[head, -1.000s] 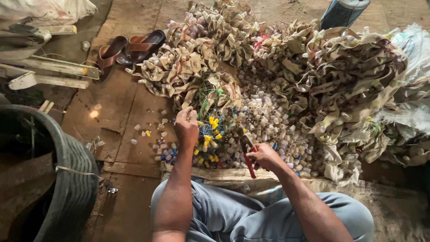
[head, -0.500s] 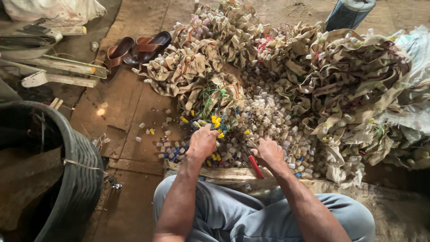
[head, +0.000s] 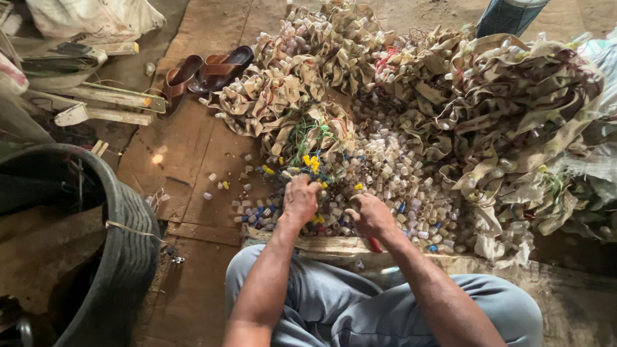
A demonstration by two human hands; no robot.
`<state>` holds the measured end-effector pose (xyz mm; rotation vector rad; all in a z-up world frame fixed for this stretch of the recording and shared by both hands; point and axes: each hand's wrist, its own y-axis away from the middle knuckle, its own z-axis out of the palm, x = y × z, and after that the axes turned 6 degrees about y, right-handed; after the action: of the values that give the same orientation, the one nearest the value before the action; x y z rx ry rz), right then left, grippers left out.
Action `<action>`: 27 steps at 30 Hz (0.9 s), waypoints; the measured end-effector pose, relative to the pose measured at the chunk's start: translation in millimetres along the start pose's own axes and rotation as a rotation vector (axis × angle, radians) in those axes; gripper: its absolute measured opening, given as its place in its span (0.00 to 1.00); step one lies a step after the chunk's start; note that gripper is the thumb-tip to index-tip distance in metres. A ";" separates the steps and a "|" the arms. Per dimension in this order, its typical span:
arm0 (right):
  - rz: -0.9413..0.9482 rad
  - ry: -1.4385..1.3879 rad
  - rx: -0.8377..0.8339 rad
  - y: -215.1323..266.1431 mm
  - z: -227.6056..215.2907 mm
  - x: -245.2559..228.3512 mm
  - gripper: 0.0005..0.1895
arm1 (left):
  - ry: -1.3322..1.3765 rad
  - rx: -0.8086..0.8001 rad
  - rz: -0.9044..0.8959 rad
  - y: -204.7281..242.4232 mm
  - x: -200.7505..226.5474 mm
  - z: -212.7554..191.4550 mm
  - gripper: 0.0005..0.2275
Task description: The person sits on the floor and uses a knife to cut yellow plastic caps off of small wires. The person picks up each wire, cuts the cap, and drops the pieces onto a pile on the floor.
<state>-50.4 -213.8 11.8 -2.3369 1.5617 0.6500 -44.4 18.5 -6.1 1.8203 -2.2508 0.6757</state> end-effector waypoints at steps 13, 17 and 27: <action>0.220 -0.772 0.094 -19.9 38.5 15.6 0.13 | 0.122 0.139 0.263 6.2 37.8 10.0 0.11; 0.361 -0.988 0.068 -24.7 27.8 27.6 0.12 | -0.060 0.124 0.071 -6.0 21.4 17.3 0.09; 0.443 -0.911 0.031 -26.7 14.8 44.8 0.23 | 0.209 0.273 0.358 1.3 55.1 2.7 0.19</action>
<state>-14.6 -232.9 -24.2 -1.2920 1.5511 1.4920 -58.5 -31.1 13.4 1.3680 -2.4563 1.2260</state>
